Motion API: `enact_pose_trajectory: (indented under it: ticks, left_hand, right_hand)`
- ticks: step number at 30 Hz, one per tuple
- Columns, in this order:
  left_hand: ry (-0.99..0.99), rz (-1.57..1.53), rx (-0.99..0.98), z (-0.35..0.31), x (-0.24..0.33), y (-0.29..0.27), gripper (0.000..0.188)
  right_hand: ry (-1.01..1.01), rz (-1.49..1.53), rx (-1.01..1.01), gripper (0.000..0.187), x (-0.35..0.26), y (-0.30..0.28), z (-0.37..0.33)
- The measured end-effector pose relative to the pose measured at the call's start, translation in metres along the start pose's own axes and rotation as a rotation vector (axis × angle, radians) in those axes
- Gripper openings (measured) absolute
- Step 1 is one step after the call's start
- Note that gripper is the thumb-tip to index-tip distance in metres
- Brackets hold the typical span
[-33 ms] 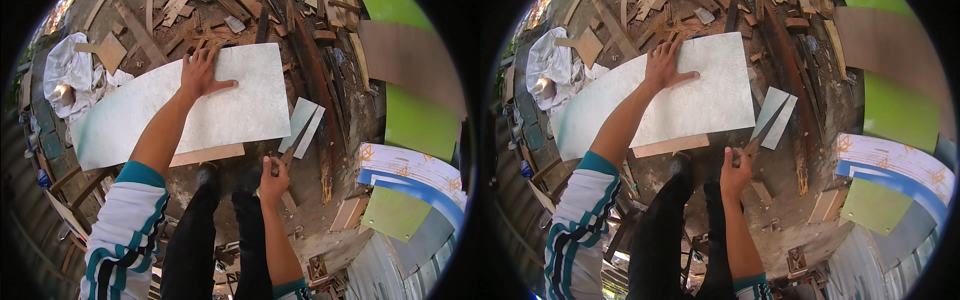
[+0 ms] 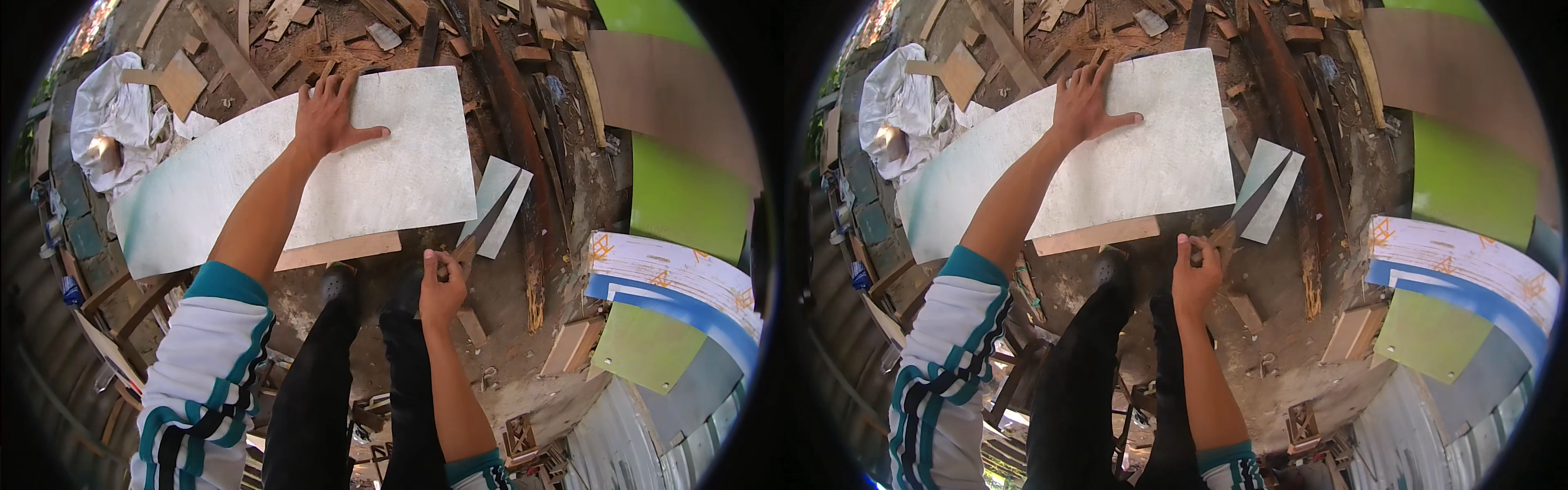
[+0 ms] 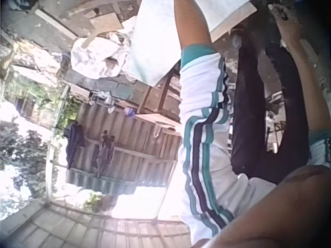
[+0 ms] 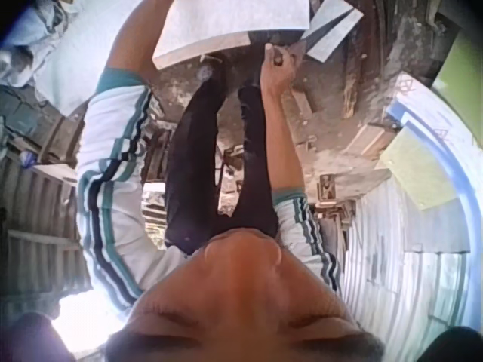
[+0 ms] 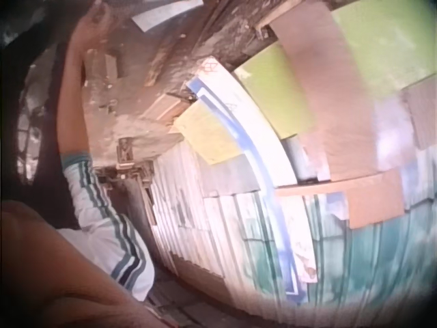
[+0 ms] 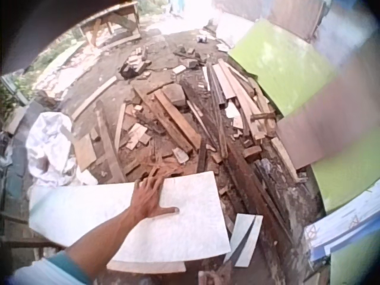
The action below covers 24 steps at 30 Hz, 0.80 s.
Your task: The person cuts a white plastic sheet into smaller rectangular pieces using a hand saw. They hold the sheet steady with one hand and saw with the other, then separate and inspect the cut pieces.
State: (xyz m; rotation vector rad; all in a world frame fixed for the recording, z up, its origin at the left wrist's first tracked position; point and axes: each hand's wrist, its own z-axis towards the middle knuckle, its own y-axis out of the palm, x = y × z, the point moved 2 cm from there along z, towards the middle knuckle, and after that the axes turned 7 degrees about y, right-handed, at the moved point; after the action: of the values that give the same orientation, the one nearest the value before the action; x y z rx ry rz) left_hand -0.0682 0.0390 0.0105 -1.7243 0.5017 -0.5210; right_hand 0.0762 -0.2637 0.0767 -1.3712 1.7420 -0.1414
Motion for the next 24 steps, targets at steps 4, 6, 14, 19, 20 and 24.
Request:
enact_pose_trajectory:
  ticks: [4, 6, 14, 19, 20, 24]
  left_hand:
    - [0.010, 0.045, 0.023, -0.001, 0.004, 0.004, 0.131]
    - [0.023, 0.039, 0.048, -0.003, 0.003, 0.004, 0.131]
    - [0.014, 0.017, 0.022, -0.017, 0.007, -0.001, 0.132]
    - [-0.015, -0.012, 0.065, -0.031, 0.012, 0.003, 0.131]
    - [-0.026, -0.007, 0.053, -0.032, 0.013, 0.003, 0.131]
    - [-0.071, -0.034, 0.194, -0.041, 0.019, 0.015, 0.129]
  right_hand:
    - [-0.007, -0.190, -0.078, 0.047, 0.018, 0.052, -0.006]
    - [0.051, -0.152, -0.162, 0.049, 0.033, 0.068, -0.010]
    - [0.057, 0.096, -0.275, 0.049, 0.044, 0.092, -0.015]
    - [0.105, -0.063, -0.351, 0.055, 0.040, 0.074, -0.019]
    - [0.147, -0.053, -0.309, 0.056, 0.040, 0.071, -0.019]
    - [0.134, -0.002, -0.008, 0.058, 0.022, 0.065, -0.001]
